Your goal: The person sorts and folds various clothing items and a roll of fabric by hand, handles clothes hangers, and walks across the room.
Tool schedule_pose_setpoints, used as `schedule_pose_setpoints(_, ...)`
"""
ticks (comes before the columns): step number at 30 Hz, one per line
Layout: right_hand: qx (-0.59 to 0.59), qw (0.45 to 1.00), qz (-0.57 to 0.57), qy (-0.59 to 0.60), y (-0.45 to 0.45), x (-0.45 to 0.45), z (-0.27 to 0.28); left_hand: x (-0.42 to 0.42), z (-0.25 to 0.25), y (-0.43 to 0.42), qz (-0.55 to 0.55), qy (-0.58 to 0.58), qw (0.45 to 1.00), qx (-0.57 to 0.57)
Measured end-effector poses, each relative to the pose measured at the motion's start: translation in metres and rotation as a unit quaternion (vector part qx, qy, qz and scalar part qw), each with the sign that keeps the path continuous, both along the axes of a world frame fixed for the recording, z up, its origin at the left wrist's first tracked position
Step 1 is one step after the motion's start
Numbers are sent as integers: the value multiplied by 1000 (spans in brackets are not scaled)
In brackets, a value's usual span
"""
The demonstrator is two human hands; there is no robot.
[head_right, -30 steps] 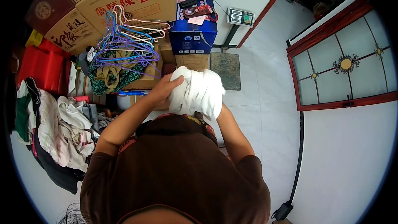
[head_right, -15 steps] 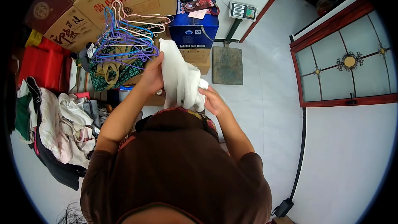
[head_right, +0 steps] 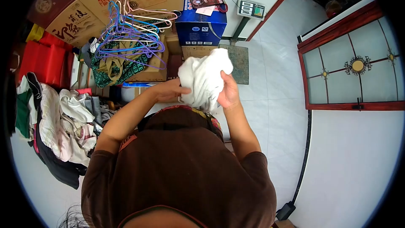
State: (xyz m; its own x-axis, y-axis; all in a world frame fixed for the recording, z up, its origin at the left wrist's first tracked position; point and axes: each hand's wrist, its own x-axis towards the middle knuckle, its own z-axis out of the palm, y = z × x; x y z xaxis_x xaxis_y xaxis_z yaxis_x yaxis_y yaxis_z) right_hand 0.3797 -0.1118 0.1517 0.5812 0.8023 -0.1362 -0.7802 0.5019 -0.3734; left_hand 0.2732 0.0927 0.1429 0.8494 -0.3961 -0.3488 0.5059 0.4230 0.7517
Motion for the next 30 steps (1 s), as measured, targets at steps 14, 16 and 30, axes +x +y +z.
schedule_pose_setpoints(14, -115, 953, -264, -90, -150, 166, 11, 26, 12, 65, 200, 56, 975, -85)
schedule_pose_setpoints(16, -181, 932, -277, -148, -163, 177, 13, 27, 21, 57, 181, 34, 983, -21)
schedule_pose_setpoints(30, -536, 720, -308, -315, -212, 195, 42, 59, 35, 95, 252, -42, 966, 46)
